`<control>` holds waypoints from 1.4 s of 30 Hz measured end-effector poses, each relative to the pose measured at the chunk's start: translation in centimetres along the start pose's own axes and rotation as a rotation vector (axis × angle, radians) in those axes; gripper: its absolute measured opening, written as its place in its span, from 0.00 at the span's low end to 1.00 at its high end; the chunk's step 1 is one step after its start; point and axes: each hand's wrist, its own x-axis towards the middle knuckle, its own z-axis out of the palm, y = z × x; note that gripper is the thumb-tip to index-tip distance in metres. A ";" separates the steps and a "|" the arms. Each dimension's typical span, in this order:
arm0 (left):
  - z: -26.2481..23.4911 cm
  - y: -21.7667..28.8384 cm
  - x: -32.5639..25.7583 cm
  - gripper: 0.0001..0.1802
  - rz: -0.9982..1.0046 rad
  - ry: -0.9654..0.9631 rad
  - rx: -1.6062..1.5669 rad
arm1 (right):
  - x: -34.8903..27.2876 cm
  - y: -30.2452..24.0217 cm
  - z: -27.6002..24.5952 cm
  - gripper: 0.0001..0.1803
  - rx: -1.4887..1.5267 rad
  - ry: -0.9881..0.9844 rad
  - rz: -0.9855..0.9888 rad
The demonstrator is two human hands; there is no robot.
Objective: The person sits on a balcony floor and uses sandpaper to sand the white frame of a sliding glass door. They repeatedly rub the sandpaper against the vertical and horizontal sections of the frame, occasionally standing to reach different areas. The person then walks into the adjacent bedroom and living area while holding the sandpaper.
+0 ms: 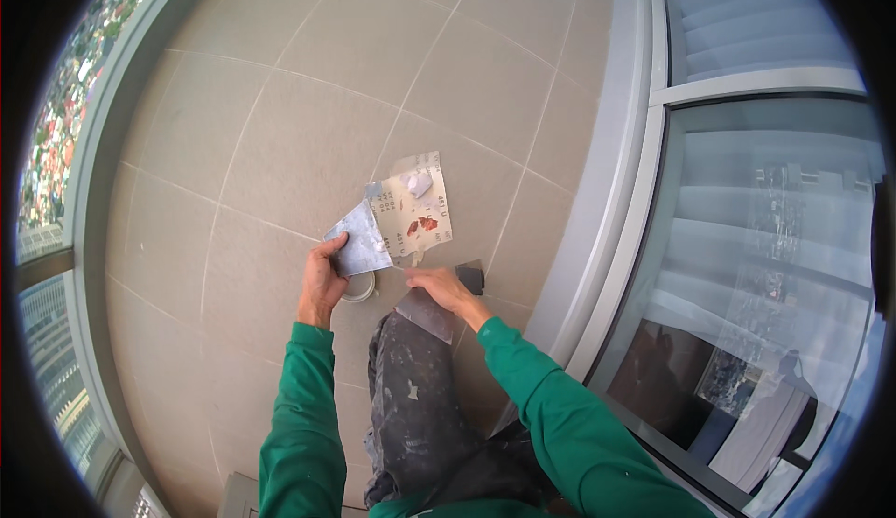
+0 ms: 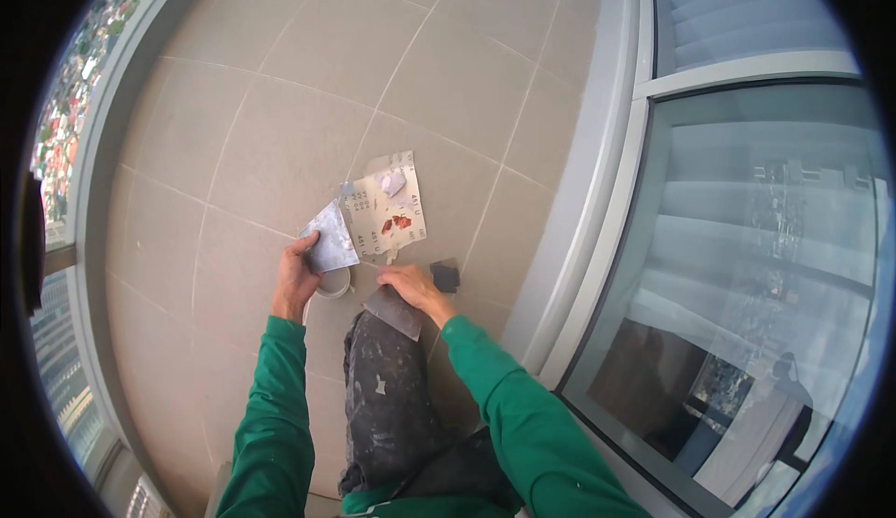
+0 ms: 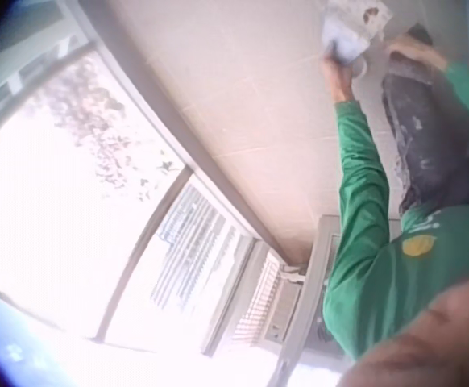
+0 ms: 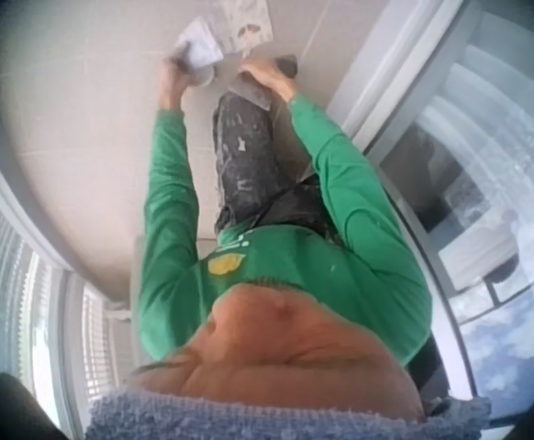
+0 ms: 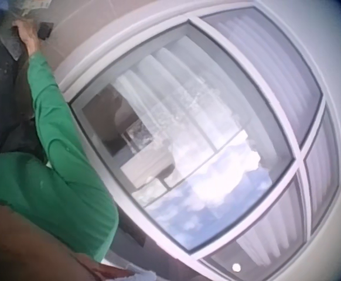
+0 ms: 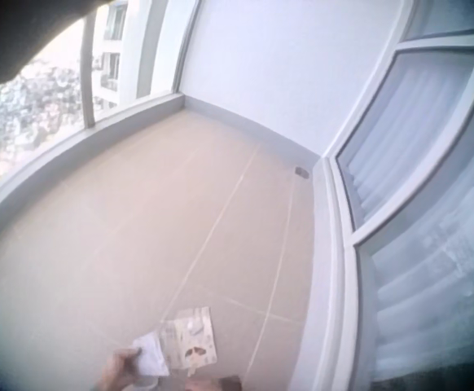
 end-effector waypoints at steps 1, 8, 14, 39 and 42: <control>-1.4 -0.2 -1.0 0.19 0.041 -0.018 0.024 | 0.1 -0.1 0.2 0.30 -0.044 0.004 -0.005; -7.0 -2.2 -7.6 0.16 0.110 0.129 -0.025 | -0.3 -1.7 0.7 0.40 -0.228 -0.007 -0.002; -9.2 -3.1 -10.3 0.16 0.142 0.205 -0.077 | -0.3 -3.7 1.5 0.45 -0.393 -0.027 0.046; -5.3 -4.4 -9.9 0.17 0.040 0.165 -0.122 | -7.8 -8.4 -1.4 0.29 0.274 -0.246 -0.038; -2.5 -4.1 -10.7 0.16 -0.065 0.131 -0.218 | -9.9 -9.5 -1.3 0.33 0.187 -0.258 -0.207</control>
